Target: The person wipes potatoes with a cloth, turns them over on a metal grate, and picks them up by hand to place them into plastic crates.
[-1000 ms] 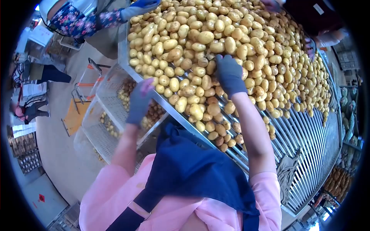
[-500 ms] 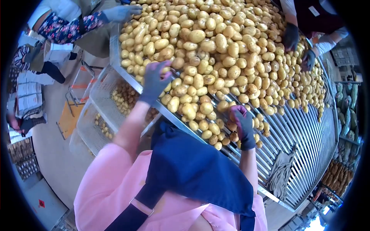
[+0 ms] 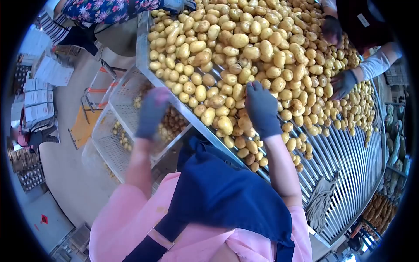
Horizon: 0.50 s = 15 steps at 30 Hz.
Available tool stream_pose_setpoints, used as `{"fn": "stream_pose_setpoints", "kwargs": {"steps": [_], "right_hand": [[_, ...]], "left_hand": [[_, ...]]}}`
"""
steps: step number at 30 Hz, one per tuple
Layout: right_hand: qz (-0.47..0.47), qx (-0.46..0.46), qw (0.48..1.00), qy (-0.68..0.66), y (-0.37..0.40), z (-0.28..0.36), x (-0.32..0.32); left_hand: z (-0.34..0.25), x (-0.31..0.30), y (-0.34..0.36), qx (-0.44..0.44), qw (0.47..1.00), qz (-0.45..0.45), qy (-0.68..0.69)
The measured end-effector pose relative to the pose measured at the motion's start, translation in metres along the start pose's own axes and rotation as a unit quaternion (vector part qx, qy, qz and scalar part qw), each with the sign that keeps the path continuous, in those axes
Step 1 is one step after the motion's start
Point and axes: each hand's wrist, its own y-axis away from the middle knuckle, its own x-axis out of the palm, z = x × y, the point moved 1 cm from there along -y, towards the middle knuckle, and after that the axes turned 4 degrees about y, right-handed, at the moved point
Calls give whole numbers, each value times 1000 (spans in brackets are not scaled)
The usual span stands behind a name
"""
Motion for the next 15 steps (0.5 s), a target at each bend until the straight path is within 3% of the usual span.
{"fn": "stream_pose_setpoints", "kwargs": {"steps": [1, 2, 5, 6, 7, 9, 10, 11, 12, 13, 14, 15], "right_hand": [[71, 11, 995, 66, -5, 5, 3], [141, 23, 981, 133, -8, 7, 5], [135, 19, 981, 142, -6, 5, 6], [134, 9, 982, 132, -3, 4, 3], [132, 14, 982, 134, 2, 4, 1], [134, -3, 983, 127, 15, 8, -1], [128, -14, 989, 73, 23, 2, 3], [125, -11, 989, 74, 31, -4, 3], [86, 54, 992, -76, 37, -8, 0], [47, 116, 966, -226, 42, -11, -1], [-6, 130, 941, -311, 46, -14, 5], [-4, 135, 941, -312, 46, -7, -4]], "left_hand": [[-16, 30, -7, -73, 995, 21, 59], [-33, 55, -15, -56, 994, 77, 53], [-76, 103, -27, -60, 975, 204, -71], [-80, 112, -30, -22, 967, 200, -155], [-81, 112, -34, -17, 967, 201, -155], [-81, 105, -44, -61, 964, 250, -68], [-73, 103, -44, -45, 974, 216, 46], [-70, 102, -44, -40, 974, 217, 45], [-72, 101, -43, -180, 902, 218, 325], [-73, 101, -41, -307, 735, 199, 571], [-72, 101, -39, -316, 611, 224, 690], [-76, 104, -35, -318, 571, 249, 715]]}}
